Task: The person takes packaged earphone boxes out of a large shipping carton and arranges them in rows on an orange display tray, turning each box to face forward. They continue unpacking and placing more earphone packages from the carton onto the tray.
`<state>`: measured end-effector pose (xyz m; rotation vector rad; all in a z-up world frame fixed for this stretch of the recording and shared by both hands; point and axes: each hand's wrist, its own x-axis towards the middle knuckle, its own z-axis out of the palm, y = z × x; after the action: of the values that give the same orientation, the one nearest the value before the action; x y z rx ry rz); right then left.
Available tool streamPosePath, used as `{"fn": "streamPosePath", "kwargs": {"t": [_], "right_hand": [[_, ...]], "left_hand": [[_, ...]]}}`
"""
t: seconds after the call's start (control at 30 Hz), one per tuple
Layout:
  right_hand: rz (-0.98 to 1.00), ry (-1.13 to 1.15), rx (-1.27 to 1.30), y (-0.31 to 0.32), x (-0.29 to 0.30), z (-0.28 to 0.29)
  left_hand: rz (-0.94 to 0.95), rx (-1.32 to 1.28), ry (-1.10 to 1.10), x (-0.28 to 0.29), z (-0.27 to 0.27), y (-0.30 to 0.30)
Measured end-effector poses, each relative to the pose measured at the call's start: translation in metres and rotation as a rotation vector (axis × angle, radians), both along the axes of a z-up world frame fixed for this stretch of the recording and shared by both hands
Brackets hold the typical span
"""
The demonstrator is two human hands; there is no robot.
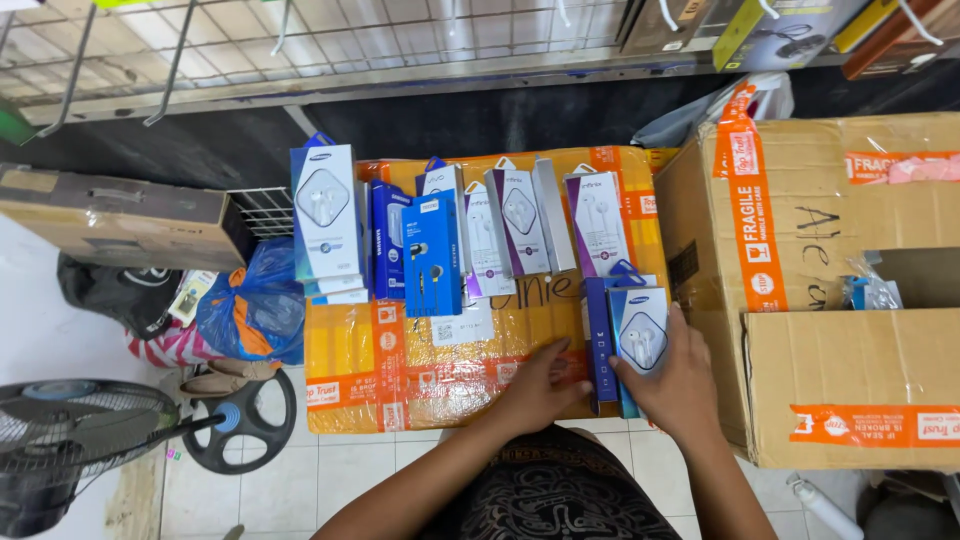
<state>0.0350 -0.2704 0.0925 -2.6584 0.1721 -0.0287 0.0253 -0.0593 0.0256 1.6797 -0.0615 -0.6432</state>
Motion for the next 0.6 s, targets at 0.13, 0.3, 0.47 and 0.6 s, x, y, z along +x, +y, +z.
{"fn": "streamPosePath", "kwargs": {"t": [0.13,0.3,0.47,0.6], "right_hand": [[-0.018,0.013,-0.021,0.004,0.002,0.002],[0.021,-0.023,-0.044,0.001,0.000,0.015],[0.079,-0.144,0.056,0.023,-0.009,0.058],[0.195,-0.038,0.380,0.067,-0.001,0.060]], "left_hand": [[0.013,-0.009,-0.115,-0.025,-0.020,0.049],[-0.043,0.287,-0.039,-0.040,0.043,0.119],[-0.051,0.276,-0.342,-0.059,0.022,0.107],[0.042,-0.019,-0.253,-0.029,0.055,0.072]]}}
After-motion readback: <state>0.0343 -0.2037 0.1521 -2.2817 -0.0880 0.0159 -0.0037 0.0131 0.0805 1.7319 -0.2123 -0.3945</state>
